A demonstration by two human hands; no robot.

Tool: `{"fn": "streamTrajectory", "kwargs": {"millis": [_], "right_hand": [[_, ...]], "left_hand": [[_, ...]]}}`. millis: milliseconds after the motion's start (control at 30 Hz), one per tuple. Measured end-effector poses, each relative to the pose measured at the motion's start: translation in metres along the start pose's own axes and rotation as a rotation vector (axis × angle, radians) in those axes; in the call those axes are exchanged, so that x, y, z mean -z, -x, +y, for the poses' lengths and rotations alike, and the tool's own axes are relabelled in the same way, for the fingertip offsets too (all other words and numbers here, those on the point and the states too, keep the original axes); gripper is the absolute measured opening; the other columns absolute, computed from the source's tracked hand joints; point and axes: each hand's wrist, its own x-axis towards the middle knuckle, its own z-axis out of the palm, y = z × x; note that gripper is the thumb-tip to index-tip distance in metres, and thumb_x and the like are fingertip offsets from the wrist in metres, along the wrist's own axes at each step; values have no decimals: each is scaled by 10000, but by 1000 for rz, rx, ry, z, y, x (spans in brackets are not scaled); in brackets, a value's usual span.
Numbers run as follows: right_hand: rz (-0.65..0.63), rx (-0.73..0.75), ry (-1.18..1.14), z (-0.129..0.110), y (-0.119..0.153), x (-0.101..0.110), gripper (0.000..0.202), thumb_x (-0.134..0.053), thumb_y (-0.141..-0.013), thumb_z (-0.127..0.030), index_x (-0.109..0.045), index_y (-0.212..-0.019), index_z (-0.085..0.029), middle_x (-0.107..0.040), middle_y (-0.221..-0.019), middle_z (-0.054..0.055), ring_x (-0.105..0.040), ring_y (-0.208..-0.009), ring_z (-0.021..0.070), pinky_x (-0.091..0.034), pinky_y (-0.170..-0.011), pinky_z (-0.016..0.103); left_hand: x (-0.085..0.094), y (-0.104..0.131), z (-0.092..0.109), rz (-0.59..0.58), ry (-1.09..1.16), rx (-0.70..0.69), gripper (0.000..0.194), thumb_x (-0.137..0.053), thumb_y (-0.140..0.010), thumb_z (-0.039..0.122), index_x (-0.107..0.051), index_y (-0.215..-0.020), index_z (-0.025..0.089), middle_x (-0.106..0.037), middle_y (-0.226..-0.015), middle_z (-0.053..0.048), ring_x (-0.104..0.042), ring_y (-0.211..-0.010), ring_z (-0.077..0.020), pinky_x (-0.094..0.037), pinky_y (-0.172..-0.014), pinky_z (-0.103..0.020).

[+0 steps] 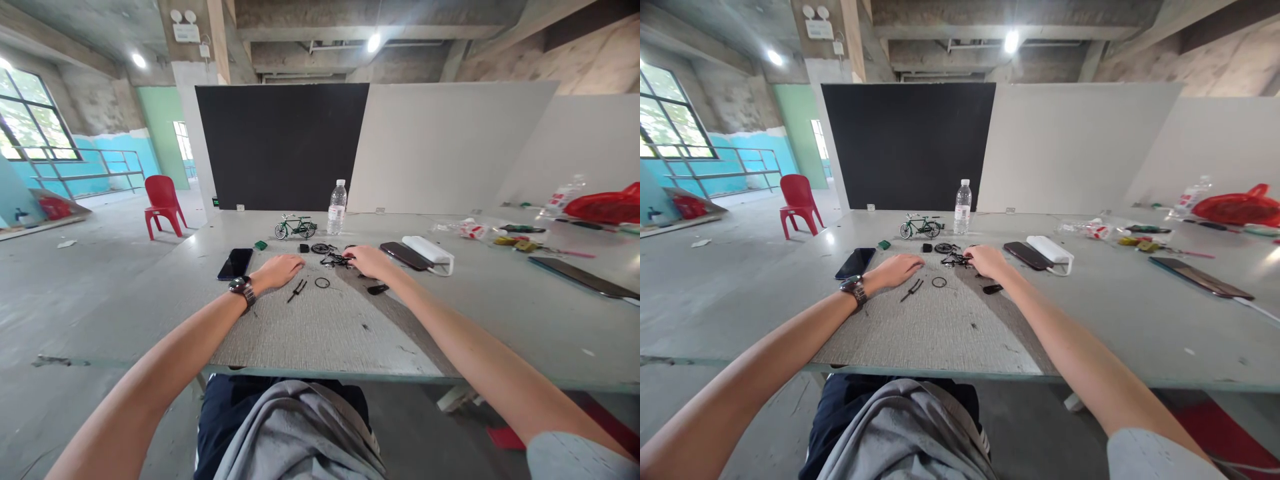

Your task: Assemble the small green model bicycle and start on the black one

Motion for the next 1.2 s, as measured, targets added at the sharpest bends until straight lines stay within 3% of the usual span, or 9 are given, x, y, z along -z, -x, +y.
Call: {"fn": "streamTrajectory", "kwargs": {"millis": [400, 533, 667, 833, 933, 1067, 1200], "right_hand": [[69, -31, -73, -17, 0, 3, 308, -590, -997, -279, -784, -1236, -279, -822, -1055, 74, -754, -954, 277, -530, -748, 352], [138, -11, -185, -24, -1, 2, 294, -586, -993, -245, -786, -1207, -268, -807, -1174, 58, -749, -1050, 278, -550, -806, 372], [258, 12, -363, -42, 0, 2, 272, -615, -961, -198, -794, -1163, -234, -823, -1106, 55, -758, -1058, 265, -568, -878, 383], [403, 109, -506, -82, 7, 4, 230, -647, -951, -211, -808, -1114, -227, -819, -1115, 73, -768, -1032, 270, -576, -916, 393], [426, 146, -510, -102, 13, 6, 217, -638, -972, -235, -810, -1104, -220, -818, -1120, 83, -768, -1030, 279, -571, -912, 392], [414, 169, -509, -112, 18, 5, 208, -631, -994, -275, -801, -1100, -218, -822, -1099, 76, -773, -1014, 274, -565, -886, 372], [377, 185, -447, -112, 19, -1, 261, -571, -1034, -313, -779, -1177, -248, -816, -1139, 50, -771, -1008, 264, -557, -905, 375]], "left_hand": [[2, 1, -1, -18, -8, -20, 405, -375, -1086, 350, -686, -1284, 183, -726, -1281, -132, -702, -1101, -260, -527, -950, -356], [4, 2, 2, 0, 41, 14, 379, -414, -1073, 362, -701, -1263, 201, -734, -1273, -116, -703, -1104, -257, -525, -957, -350], [8, -2, 8, 86, 119, 60, 368, -477, -1051, 398, -734, -1193, 176, -743, -1233, -137, -692, -1126, -288, -517, -980, -388], [18, -10, 20, 179, 407, 145, 365, -556, -1015, 477, -759, -985, 176, -784, -1016, -117, -719, -931, -262, -543, -859, -375], [16, -14, 23, 202, 642, 191, 369, -603, -992, 498, -730, -906, 163, -768, -904, -102, -718, -867, -240, -561, -817, -370], [8, -17, 24, 254, 931, 252, 359, -689, -948, 486, -657, -814, 154, -731, -828, -87, -724, -884, -228, -586, -855, -386], [3, -16, 23, 254, 1069, 262, 392, -725, -919, 505, -611, -766, 162, -679, -783, -56, -706, -883, -213, -586, -917, -414]]}}
